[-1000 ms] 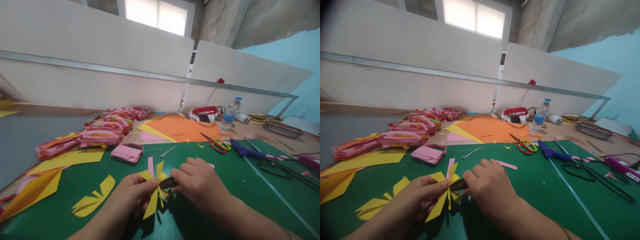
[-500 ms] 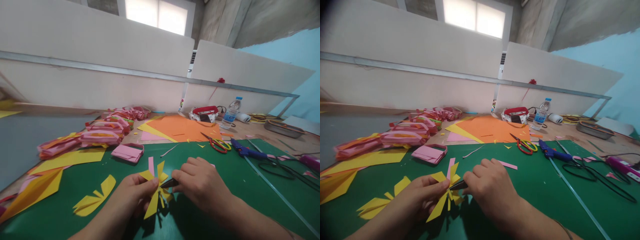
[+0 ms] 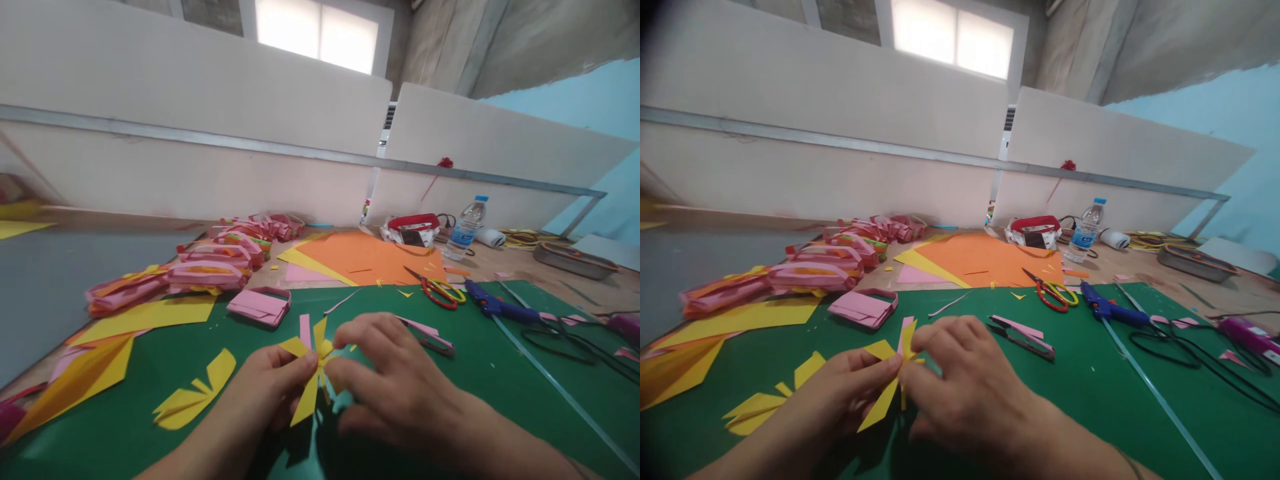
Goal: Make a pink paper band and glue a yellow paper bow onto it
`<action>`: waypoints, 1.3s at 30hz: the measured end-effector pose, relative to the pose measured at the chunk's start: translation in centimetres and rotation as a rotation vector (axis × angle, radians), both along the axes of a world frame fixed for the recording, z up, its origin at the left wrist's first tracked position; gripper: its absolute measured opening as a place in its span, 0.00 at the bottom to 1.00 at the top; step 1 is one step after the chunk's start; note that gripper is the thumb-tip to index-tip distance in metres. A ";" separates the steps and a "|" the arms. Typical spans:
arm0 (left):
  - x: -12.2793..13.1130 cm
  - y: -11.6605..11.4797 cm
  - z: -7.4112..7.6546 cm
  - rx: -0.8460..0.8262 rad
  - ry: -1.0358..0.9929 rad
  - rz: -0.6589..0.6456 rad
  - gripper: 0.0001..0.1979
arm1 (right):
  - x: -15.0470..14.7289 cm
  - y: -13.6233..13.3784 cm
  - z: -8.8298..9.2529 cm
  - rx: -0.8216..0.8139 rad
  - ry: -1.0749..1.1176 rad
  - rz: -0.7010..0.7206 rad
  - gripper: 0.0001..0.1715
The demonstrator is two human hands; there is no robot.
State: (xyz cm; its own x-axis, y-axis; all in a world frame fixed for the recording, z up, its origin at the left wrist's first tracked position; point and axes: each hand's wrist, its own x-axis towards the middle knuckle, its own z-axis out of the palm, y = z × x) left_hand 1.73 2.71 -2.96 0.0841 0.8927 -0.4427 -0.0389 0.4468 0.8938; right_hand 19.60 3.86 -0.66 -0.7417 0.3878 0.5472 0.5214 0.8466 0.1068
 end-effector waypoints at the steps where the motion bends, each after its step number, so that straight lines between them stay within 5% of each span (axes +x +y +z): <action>1: -0.1 0.1 -0.1 0.002 0.014 -0.011 0.16 | -0.7 -0.4 -0.1 0.037 0.021 0.021 0.10; 10: 0.0 0.2 0.4 0.153 0.196 -0.149 0.17 | -1.8 -0.5 -0.9 -0.033 0.175 0.018 0.11; 20: 0.1 0.0 -0.3 0.318 0.078 -0.334 0.05 | -1.6 -0.2 -1.5 -0.170 0.081 -0.036 0.04; 39: 0.3 -0.5 0.2 0.350 0.173 -0.365 0.03 | -1.3 -0.6 -1.3 -0.324 0.090 -0.090 0.05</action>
